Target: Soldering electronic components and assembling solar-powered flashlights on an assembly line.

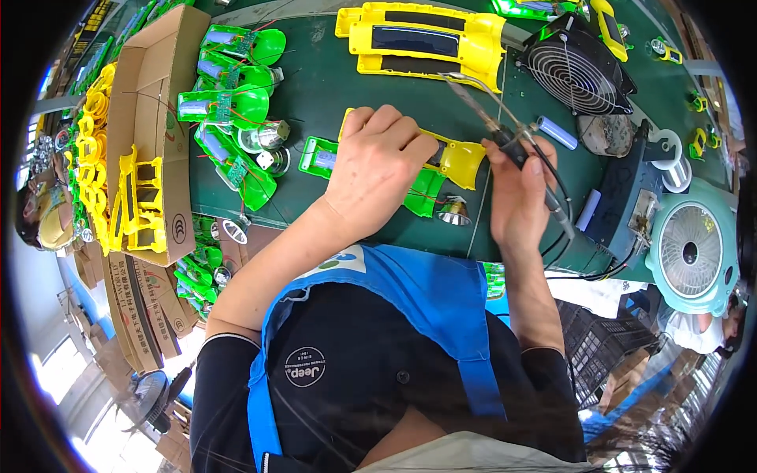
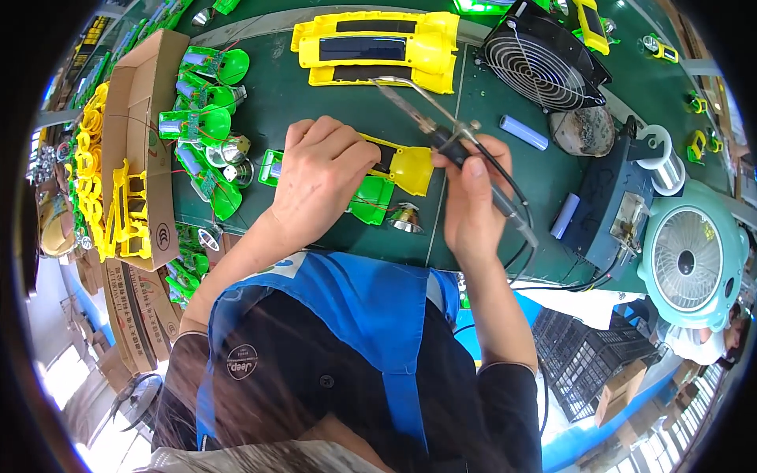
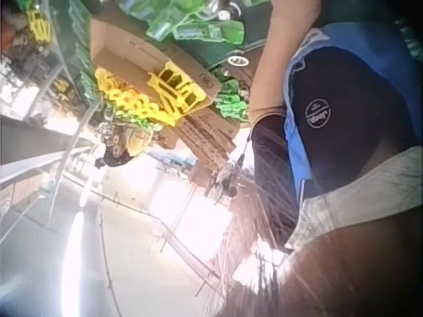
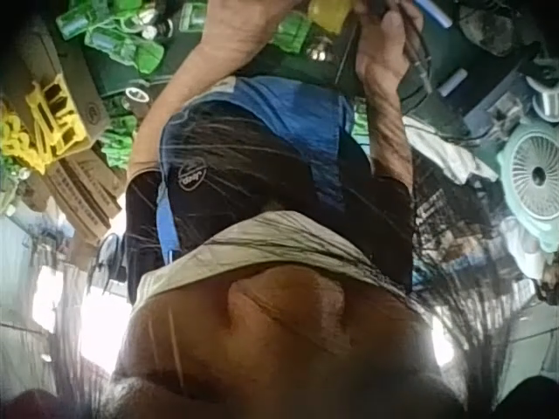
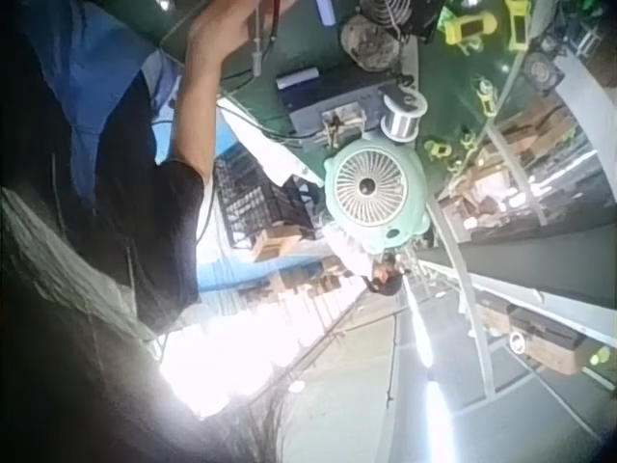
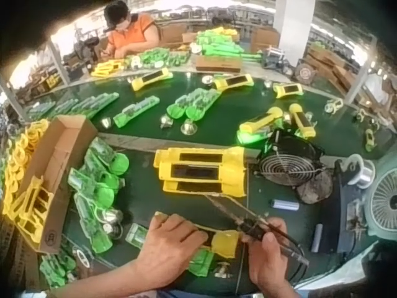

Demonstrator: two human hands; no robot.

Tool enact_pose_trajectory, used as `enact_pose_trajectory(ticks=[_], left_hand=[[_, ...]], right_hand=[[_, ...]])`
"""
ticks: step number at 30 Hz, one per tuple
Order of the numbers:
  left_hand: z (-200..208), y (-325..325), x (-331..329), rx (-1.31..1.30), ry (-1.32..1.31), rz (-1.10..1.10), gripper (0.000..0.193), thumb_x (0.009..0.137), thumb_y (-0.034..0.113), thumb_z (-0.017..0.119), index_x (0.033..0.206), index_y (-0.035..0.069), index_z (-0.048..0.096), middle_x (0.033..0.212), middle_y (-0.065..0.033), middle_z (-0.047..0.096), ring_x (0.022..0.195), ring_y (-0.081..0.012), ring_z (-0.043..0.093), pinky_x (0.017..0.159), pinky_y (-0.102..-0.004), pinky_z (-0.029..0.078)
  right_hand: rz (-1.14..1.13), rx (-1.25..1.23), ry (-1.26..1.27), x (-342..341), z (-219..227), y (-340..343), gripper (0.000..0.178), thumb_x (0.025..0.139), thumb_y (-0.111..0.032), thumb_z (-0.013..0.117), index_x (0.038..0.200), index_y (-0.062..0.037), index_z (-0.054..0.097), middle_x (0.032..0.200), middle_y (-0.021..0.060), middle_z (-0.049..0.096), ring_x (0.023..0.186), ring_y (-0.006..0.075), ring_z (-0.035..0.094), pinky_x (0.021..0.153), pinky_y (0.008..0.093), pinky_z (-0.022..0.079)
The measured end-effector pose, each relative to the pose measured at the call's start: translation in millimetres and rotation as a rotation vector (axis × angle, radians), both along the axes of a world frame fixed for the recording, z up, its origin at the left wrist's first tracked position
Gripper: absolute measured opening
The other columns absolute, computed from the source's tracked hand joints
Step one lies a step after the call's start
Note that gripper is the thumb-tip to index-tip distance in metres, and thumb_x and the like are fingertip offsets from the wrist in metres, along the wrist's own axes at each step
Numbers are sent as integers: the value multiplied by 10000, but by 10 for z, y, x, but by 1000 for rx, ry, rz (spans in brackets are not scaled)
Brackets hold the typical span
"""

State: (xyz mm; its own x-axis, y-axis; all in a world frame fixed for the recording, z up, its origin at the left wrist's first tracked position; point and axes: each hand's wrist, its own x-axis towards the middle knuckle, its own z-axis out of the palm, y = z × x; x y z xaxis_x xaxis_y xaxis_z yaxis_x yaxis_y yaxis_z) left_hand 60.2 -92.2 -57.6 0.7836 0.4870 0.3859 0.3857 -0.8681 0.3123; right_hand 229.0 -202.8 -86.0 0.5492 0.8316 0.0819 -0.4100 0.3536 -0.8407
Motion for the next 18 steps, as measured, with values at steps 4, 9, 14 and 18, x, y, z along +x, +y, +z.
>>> enact_pose_trajectory(ticks=[4, 9, 14, 18], left_hand=[[75, -4, 72, 1, 99, -13, 132, 709, 79, 666, 824, 117, 612, 757, -7, 555, 786, -200, 545, 760, -356, 377], [154, 10, 150, 18, 256, -12, 62, 735, 116, 646, 782, 125, 607, 722, -10, 533, 770, -199, 548, 757, -353, 370], [171, 26, 195, 36, 311, 16, 48, 737, 123, 648, 722, 127, 602, 701, -9, 532, 764, -193, 553, 757, -354, 370], [234, 41, 224, 34, 397, 6, 27, 725, 117, 628, 707, 130, 612, 697, -6, 549, 773, -183, 568, 761, -351, 375]], right_hand=[[86, -128, -44, 465, 61, -243, 261, 912, -197, 611, 1044, 11, 525, 911, 142, 631, 779, 197, 611, 830, 346, 481], [222, -472, -374, 677, 256, -222, 272, 886, -244, 603, 952, 15, 552, 684, 98, 592, 695, 184, 596, 734, 317, 485], [276, -509, -384, 633, 342, -127, 225, 854, -174, 638, 944, 22, 575, 718, 103, 633, 648, 156, 606, 689, 284, 479], [319, -517, -372, 640, 362, -86, 199, 840, -120, 654, 943, 31, 575, 753, 97, 641, 653, 146, 615, 659, 261, 489]])
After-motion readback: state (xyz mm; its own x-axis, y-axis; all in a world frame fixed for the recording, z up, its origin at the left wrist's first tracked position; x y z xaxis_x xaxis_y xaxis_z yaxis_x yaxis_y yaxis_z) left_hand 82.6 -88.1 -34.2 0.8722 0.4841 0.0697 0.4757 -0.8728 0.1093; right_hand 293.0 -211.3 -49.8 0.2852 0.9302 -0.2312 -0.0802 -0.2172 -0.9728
